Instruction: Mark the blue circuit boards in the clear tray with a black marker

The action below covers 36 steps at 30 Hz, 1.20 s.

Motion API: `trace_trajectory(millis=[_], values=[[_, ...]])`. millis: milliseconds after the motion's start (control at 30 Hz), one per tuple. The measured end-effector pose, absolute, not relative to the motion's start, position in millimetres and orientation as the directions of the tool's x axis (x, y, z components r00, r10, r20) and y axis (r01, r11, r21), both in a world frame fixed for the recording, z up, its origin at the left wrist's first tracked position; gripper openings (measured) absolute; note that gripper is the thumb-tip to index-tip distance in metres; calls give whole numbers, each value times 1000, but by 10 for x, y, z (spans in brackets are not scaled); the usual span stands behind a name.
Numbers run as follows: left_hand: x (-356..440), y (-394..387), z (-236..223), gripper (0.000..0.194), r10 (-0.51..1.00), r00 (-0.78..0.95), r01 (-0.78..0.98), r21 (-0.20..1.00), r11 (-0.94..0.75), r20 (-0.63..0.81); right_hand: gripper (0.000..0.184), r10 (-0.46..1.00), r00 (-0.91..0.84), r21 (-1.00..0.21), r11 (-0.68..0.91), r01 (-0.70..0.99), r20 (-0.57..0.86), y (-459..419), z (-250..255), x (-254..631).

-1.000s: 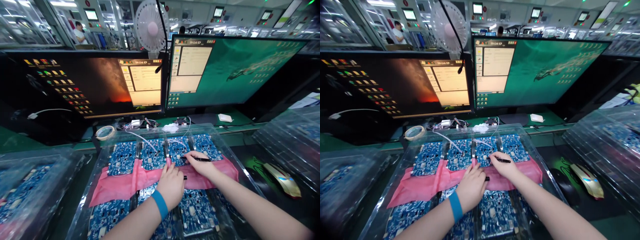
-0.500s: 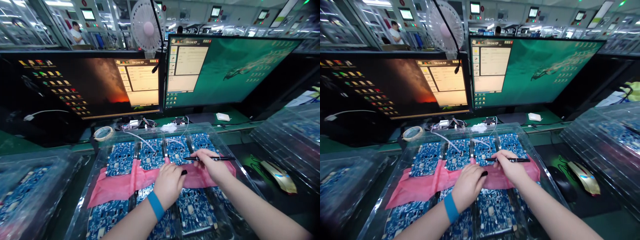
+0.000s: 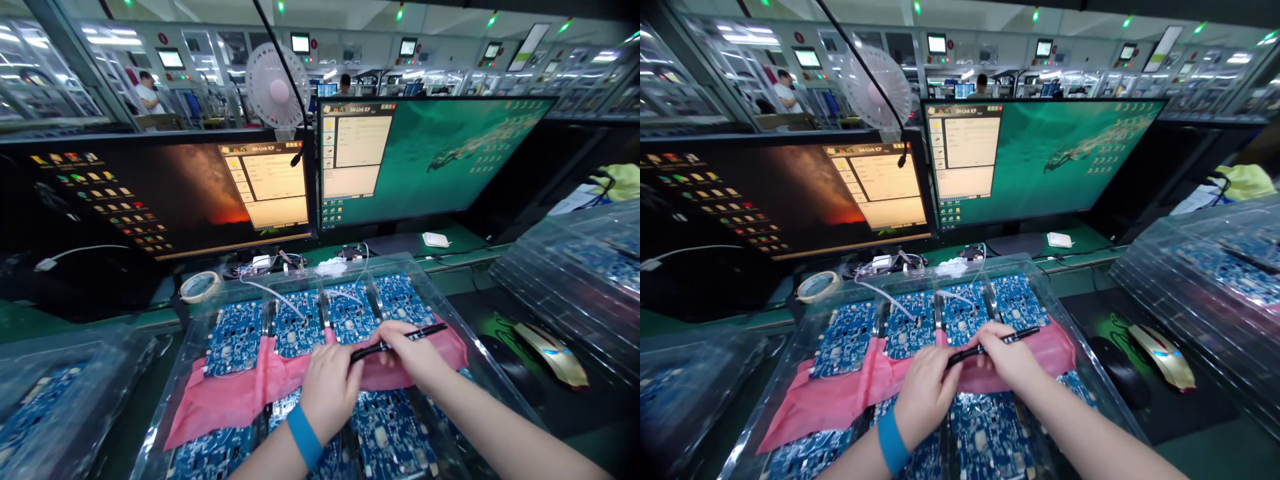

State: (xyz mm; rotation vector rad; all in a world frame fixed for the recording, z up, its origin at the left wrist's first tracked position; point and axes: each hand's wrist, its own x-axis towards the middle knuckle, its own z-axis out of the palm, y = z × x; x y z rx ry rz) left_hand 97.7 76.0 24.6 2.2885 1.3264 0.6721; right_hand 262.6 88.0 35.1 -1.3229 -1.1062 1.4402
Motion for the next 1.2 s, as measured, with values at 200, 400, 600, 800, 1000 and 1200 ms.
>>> trace_trajectory(millis=[200,400,600,800,1000,1200], values=[[990,718,294,18,844,514,657,562,-502,153,37,956,-163,-960,-262,-101,-244,852,220,2469],[945,683,307,19,791,585,578,592,-561,179,35,966,-233,-984,-142,-106,-114,734,212,2367],[919,705,333,16,765,629,615,515,-597,134,33,922,-385,-997,-12,82,-43,722,374,2511],[944,792,291,18,837,547,724,510,-464,-14,42,878,-429,-770,122,627,-211,1051,318,2922],[927,871,138,13,819,563,713,436,-549,112,25,990,-137,-379,113,919,-37,1410,160,2848],[915,904,33,20,834,550,761,381,-526,52,18,995,-89,-194,80,978,-39,1469,48,2576]])
